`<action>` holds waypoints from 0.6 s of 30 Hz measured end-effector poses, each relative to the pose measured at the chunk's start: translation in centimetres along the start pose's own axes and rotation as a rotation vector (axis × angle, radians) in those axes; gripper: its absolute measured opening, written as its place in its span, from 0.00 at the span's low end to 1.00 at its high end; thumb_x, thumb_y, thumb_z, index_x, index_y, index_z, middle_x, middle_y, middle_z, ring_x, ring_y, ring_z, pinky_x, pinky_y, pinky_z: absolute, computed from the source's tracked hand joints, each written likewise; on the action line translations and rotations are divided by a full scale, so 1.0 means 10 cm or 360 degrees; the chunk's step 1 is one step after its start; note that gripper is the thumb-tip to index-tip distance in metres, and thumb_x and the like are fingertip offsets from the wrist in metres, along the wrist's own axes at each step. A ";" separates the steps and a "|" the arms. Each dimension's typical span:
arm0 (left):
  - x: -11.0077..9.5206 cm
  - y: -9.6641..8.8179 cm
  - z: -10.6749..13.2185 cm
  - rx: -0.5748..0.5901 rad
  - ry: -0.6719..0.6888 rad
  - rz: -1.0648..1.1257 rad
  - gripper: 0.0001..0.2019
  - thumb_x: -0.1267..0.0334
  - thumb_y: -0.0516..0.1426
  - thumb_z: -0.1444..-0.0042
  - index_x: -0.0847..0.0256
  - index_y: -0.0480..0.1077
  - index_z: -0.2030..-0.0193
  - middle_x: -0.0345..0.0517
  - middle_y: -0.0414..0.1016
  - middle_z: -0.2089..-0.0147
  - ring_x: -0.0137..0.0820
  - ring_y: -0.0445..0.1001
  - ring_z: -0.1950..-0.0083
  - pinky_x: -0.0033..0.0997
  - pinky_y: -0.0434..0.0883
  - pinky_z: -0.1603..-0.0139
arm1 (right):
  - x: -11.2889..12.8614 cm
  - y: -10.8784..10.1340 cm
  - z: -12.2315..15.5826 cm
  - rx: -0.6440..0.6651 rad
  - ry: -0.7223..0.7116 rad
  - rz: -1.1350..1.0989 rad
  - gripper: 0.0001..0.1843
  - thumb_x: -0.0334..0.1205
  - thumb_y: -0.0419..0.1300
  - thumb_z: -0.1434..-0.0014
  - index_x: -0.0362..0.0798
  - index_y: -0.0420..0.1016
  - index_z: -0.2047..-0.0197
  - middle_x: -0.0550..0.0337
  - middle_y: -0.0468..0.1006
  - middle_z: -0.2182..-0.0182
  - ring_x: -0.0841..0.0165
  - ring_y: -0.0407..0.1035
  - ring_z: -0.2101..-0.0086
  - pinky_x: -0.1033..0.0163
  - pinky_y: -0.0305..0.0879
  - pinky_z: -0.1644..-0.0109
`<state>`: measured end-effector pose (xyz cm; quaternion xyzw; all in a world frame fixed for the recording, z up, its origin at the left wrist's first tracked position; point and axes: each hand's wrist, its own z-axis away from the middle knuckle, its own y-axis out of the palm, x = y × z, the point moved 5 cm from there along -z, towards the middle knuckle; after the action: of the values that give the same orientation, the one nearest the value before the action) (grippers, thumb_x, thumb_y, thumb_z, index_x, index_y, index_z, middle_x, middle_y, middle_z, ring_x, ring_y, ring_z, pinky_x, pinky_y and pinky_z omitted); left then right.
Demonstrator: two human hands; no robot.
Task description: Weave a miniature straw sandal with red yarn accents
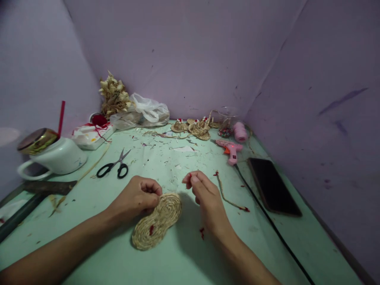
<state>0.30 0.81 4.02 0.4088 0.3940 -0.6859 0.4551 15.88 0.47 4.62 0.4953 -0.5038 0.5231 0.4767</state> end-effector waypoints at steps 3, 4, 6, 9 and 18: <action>-0.03 -0.03 0.00 -0.0044 0.0034 0.0017 0.04 0.73 0.51 0.67 0.64 0.65 0.82 0.32 0.59 0.89 0.18 0.53 0.87 0.20 0.52 0.85 | 0.14 0.01 0.04 0.0136 -0.0185 0.0179 0.08 0.41 0.55 0.48 0.50 0.75 0.70 0.59 0.71 0.71 0.68 0.63 0.68 0.65 0.57 0.68; -0.03 -0.04 0.00 -0.0052 0.0051 0.0016 0.03 0.73 0.51 0.67 0.65 0.65 0.82 0.33 0.59 0.89 0.18 0.54 0.87 0.20 0.52 0.85 | 0.17 0.05 0.07 0.0195 -0.0210 0.0201 0.08 0.40 0.56 0.49 0.51 0.76 0.70 0.58 0.72 0.70 0.67 0.65 0.67 0.64 0.58 0.66; -0.04 -0.05 0.01 -0.0051 0.0069 0.0004 0.03 0.72 0.52 0.66 0.65 0.65 0.81 0.33 0.60 0.89 0.18 0.54 0.86 0.20 0.53 0.85 | 0.18 0.12 0.12 0.0231 -0.0179 0.0219 0.07 0.38 0.57 0.51 0.50 0.77 0.70 0.58 0.74 0.71 0.66 0.66 0.68 0.63 0.60 0.67; -0.05 -0.04 0.03 -0.0038 0.0083 -0.0021 0.02 0.71 0.53 0.66 0.65 0.66 0.81 0.33 0.60 0.89 0.19 0.54 0.86 0.20 0.53 0.84 | 0.14 0.18 0.15 0.0140 -0.0109 0.0303 0.05 0.35 0.60 0.53 0.50 0.77 0.72 0.59 0.76 0.74 0.68 0.67 0.73 0.64 0.60 0.71; -0.07 -0.01 0.05 0.0000 0.0144 -0.0057 0.02 0.71 0.52 0.66 0.64 0.66 0.81 0.32 0.58 0.88 0.19 0.55 0.84 0.21 0.54 0.83 | 0.19 0.20 0.18 0.0029 -0.0534 0.0525 0.07 0.32 0.59 0.52 0.51 0.77 0.72 0.60 0.72 0.77 0.71 0.63 0.77 0.66 0.58 0.76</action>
<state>0.33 0.62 4.88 0.4321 0.4215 -0.6749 0.4244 13.81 -1.44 6.43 0.4906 -0.6452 0.5089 0.2899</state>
